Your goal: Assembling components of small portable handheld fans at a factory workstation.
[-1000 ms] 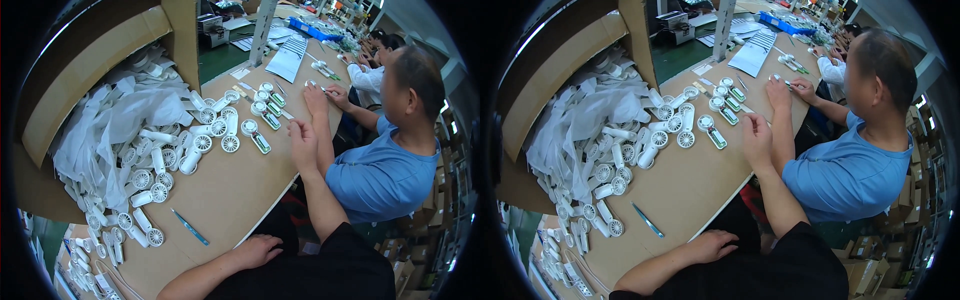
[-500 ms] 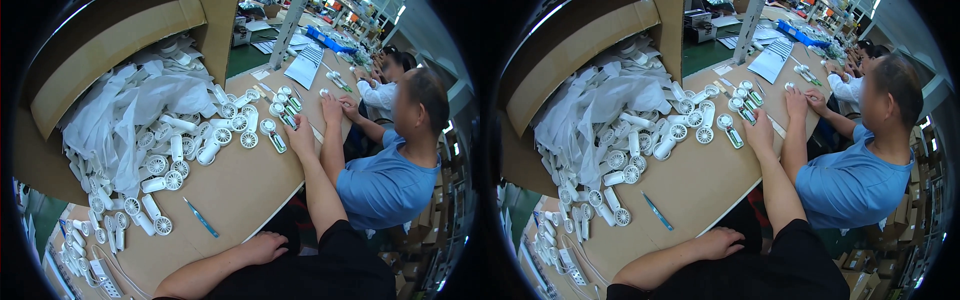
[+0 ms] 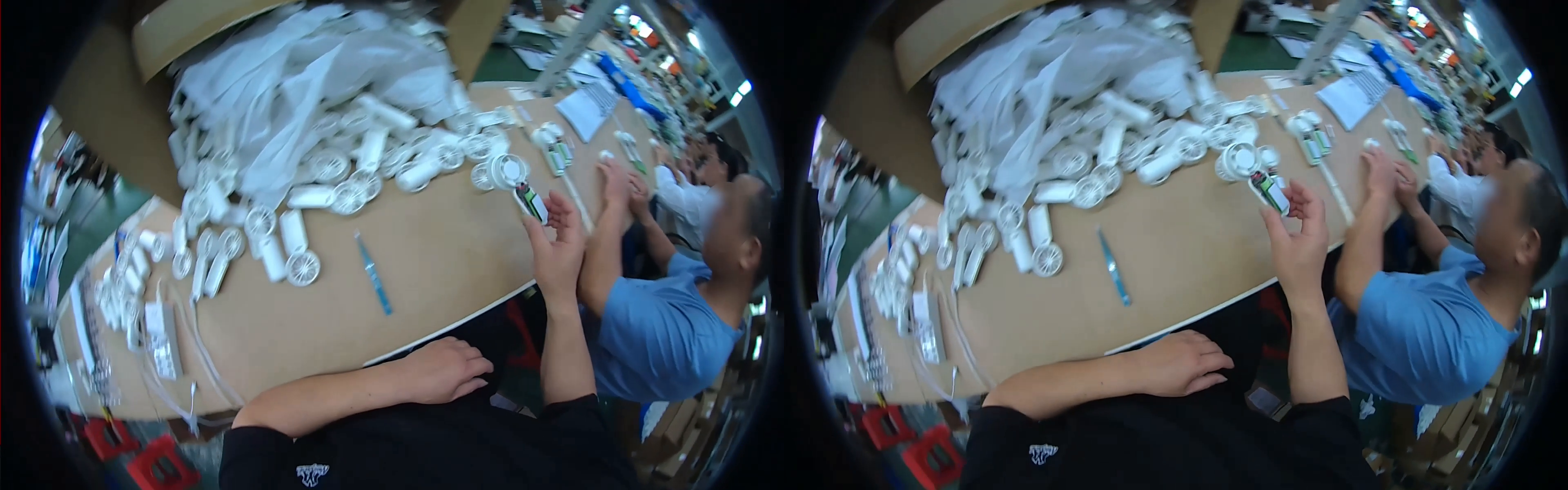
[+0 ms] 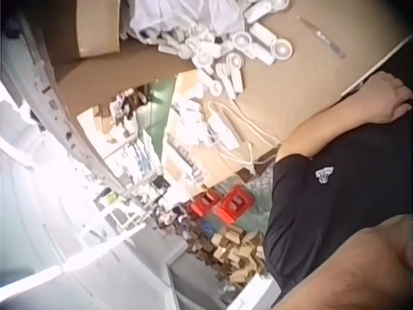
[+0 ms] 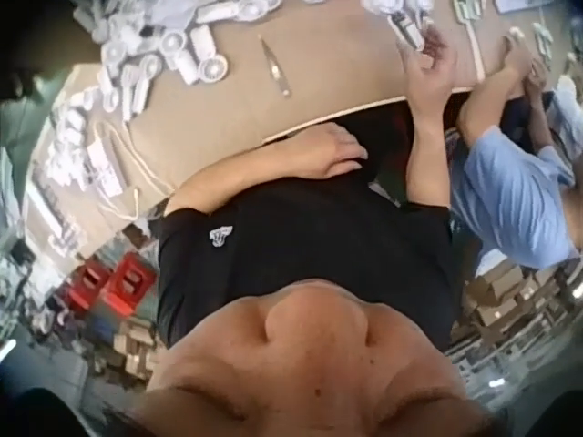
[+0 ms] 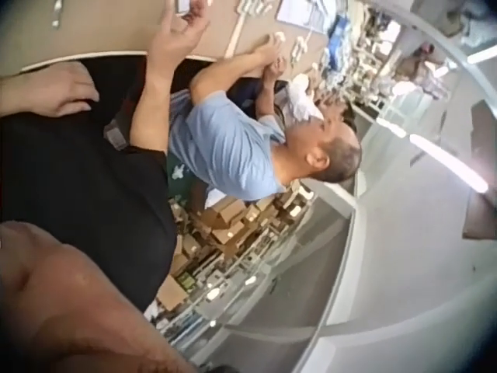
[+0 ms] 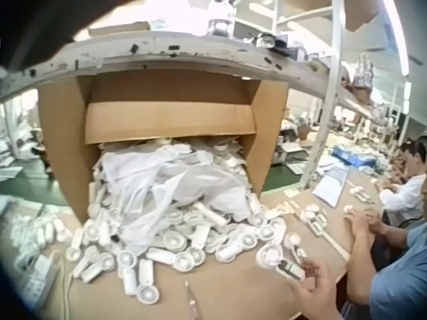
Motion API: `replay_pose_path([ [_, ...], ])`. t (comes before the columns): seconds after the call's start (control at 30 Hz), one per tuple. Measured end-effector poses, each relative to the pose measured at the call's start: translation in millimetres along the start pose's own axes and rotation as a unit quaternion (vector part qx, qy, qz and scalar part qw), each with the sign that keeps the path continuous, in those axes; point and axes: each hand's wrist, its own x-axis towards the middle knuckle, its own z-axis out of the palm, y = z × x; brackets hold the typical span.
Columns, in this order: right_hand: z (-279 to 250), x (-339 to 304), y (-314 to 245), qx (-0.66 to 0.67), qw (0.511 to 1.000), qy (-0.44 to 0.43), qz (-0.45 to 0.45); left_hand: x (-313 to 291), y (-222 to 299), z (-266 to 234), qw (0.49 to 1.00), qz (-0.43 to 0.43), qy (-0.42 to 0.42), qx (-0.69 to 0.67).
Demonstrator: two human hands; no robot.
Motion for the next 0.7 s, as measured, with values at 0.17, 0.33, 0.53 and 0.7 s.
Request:
replay_pose_path([
  [0.17,49.5,-78.6,-42.5,0.021,0.977,-0.201,-0.062,-57.5,37.3,-42.2,0.985,0.007,0.171,-0.012],
  [0.33,97.8,-115.1,-56.7,0.012,0.906,-0.356,-0.230,-137.9,36.8,-68.1,0.908,-0.070,0.369,0.184],
  [0.53,126.7,-119.4,-53.8,-0.014,0.875,-0.363,-0.319,-154.9,20.7,-83.4,0.834,-0.234,0.428,0.257],
  [0.7,116.4,-105.6,-60.5,-0.052,0.877,-0.333,-0.342,-158.5,6.3,-85.7,0.855,-0.239,0.387,0.247],
])
